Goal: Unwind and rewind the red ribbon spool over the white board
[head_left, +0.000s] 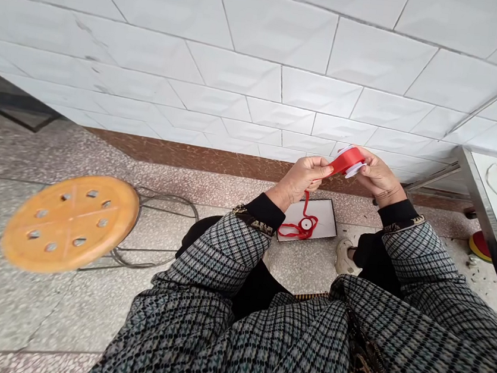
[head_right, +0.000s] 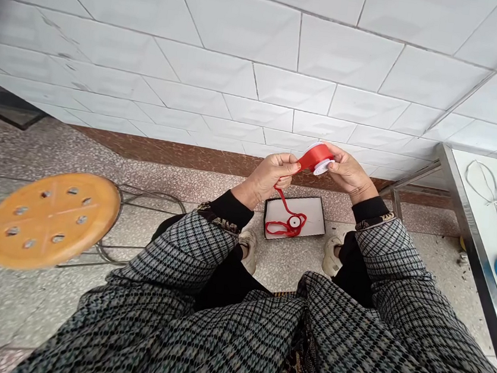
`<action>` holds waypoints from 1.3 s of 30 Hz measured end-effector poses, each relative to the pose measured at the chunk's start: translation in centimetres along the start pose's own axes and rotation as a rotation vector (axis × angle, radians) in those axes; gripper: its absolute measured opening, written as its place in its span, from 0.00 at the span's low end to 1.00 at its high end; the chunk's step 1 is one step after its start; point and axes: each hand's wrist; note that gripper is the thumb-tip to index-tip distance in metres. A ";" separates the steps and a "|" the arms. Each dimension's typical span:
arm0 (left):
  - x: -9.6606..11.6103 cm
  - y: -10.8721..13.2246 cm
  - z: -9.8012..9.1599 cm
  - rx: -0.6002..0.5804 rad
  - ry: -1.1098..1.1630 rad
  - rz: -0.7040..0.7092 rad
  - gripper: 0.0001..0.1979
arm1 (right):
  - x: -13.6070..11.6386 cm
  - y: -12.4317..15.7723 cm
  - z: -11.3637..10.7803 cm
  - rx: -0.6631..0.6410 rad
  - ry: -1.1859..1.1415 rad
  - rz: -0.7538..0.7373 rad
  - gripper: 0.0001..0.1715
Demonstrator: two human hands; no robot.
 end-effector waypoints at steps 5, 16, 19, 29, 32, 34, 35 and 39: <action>-1.0 0.1 0.5 0.025 -0.024 0.099 0.19 | 0.6 -0.1 1.5 -0.036 -0.063 0.000 0.48; -0.4 -0.8 -1.3 -0.136 0.031 -0.106 0.15 | 0.7 0.2 1.6 -0.141 -0.010 0.123 0.39; -0.3 -0.8 -1.6 -0.144 -0.043 -0.233 0.08 | -0.3 0.7 1.3 -0.195 0.185 0.175 0.34; -0.1 -0.4 -0.6 0.057 -0.190 -0.158 0.06 | -1.7 1.3 -0.2 0.067 0.909 0.044 0.29; 0.0 -0.5 -1.1 0.015 -0.225 -0.169 0.08 | -2.4 1.8 -1.5 0.127 0.935 0.021 0.29; -0.1 -0.6 -1.4 -0.029 -0.221 -0.154 0.09 | -2.5 2.0 -2.0 0.158 0.970 0.011 0.30; -0.2 -0.6 -1.5 -0.046 -0.215 -0.131 0.10 | -2.5 2.1 -2.1 0.166 0.984 0.011 0.31; -0.5 -0.6 -1.3 -0.085 -0.177 -0.048 0.10 | -2.2 1.9 -2.5 0.183 0.986 0.010 0.34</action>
Point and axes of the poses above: each hand's wrist, its own y-axis away from the middle knuckle, its own z-axis out of the palm, x = y × z, and after that the axes turned 14 degrees about z, right-handed
